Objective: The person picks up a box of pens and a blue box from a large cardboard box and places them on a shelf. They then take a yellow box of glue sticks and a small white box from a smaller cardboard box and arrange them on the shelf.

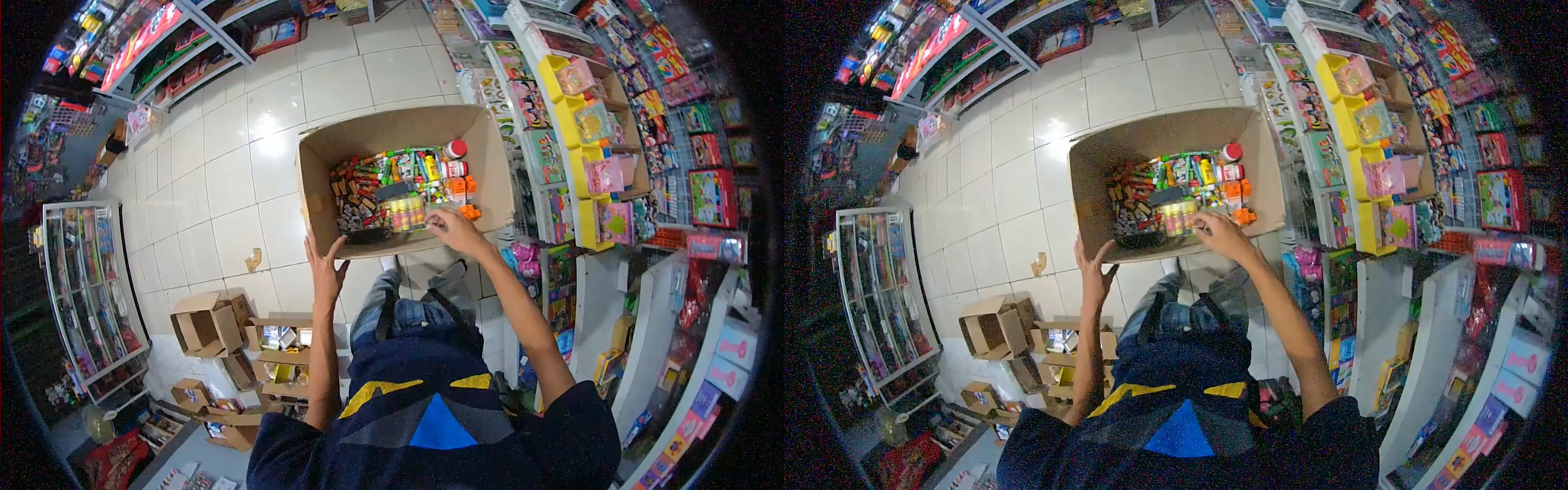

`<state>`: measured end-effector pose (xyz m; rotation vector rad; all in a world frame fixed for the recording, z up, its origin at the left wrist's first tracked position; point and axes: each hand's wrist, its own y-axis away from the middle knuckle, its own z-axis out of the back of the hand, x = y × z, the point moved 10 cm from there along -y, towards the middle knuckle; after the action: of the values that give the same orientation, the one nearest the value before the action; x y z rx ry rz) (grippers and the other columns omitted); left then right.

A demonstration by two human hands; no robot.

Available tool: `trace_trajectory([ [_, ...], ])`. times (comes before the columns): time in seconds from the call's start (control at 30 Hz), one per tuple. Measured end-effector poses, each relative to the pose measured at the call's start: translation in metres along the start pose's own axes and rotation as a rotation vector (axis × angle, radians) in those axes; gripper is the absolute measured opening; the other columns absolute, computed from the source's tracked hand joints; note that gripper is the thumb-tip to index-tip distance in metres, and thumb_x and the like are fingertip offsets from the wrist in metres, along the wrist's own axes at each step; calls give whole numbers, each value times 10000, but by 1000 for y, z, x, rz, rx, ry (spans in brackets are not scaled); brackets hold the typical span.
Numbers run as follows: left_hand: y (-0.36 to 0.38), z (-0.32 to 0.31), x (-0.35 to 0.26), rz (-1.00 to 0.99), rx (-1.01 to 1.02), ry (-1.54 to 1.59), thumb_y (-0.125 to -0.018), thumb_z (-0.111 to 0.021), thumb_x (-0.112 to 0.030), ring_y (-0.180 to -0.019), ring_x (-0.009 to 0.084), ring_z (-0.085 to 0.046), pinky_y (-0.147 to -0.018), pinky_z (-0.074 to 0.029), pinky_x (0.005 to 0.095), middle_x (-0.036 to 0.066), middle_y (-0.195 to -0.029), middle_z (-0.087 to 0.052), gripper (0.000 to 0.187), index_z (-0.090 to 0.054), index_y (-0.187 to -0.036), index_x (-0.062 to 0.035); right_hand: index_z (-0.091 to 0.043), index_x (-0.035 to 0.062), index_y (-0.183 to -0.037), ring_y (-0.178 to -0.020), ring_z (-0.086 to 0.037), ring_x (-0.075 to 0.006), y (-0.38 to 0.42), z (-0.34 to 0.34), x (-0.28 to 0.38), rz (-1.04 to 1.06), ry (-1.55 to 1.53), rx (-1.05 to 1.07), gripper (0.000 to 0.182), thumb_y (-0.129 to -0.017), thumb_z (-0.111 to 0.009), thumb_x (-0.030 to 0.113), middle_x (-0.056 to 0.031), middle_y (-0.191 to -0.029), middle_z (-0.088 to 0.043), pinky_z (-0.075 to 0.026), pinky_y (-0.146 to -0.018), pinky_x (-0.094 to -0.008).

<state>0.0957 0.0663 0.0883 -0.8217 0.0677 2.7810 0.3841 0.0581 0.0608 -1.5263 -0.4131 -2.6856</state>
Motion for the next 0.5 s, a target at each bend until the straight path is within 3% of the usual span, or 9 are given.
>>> trace_trajectory([
  [0.13, -2, -6, 5, 43, 16, 147, -646, -733, 27, -1370, 411, -148, -1110, -217, 466, 216, -1503, -93, 540, -646, -1123, -210, -591, 22, -997, -874, -618, -300, -65, -77, -41, -75, -14, 249, 271, -832, -628, 234, -159, -915, -620, -486, -751, -398],
  [0.23, -5, -13, 16, 48, 28, 119, -639, -735, 26, -1370, 404, -156, -1109, -222, 456, 213, -1503, -102, 474, -680, -1055, -196, -572, 30, -1048, -909, -610, -320, -96, -147, -68, -118, 168, 541, 271, -842, -598, 205, -190, -985, -620, -476, -777, -428],
  [0.27, -5, -14, 20, 56, 1, 100, -631, -732, 27, -1364, 403, -175, -1102, -234, 452, 209, -1503, -109, 400, -710, -974, -178, -521, 34, -1175, -1006, -591, -318, -100, -171, -82, -156, 303, 698, 364, -848, -564, 188, -195, -1090, -610, -465, -848, -409],
  [0.37, -6, -13, 21, 65, 20, 121, -622, -730, 32, -1356, 406, -191, -1094, -247, 452, 210, -1503, -111, 371, -719, -937, -163, -428, 21, -1294, -1231, -442, -341, -114, -219, -107, -106, 503, 673, 492, -850, -544, 196, -226, -1333, -442, -398, -981, -411],
  [0.4, -7, -11, 19, 68, 20, 115, -621, -718, 22, -1352, 407, -201, -1089, -255, 449, 209, -1504, -116, 335, -725, -909, -149, -332, 10, -1369, -1346, -276, -340, -112, -232, -119, -177, 464, 758, 578, -859, -526, 201, -217, -1459, -258, -299, -1075, -409],
  [0.47, -5, -16, 28, 87, 34, 135, -631, -706, 6, -1351, 406, -204, -1088, -258, 448, 211, -1503, -126, 309, -726, -900, -144, -369, 3, -1340, -1327, -306, -340, -122, -285, -191, -224, 648, 855, 538, -863, -518, 202, -217, -1429, -308, -287, -1082, -398],
  [0.5, -3, -19, 32, 97, 39, 149, -636, -700, -2, -1351, 406, -206, -1087, -259, 448, 212, -1502, -131, 296, -727, -896, -142, -476, 39, -1236, -1200, -423, -294, -124, -287, -184, -141, 770, 853, 399, -895, -480, 245, -155, -1251, -473, -311, -987, -438],
])
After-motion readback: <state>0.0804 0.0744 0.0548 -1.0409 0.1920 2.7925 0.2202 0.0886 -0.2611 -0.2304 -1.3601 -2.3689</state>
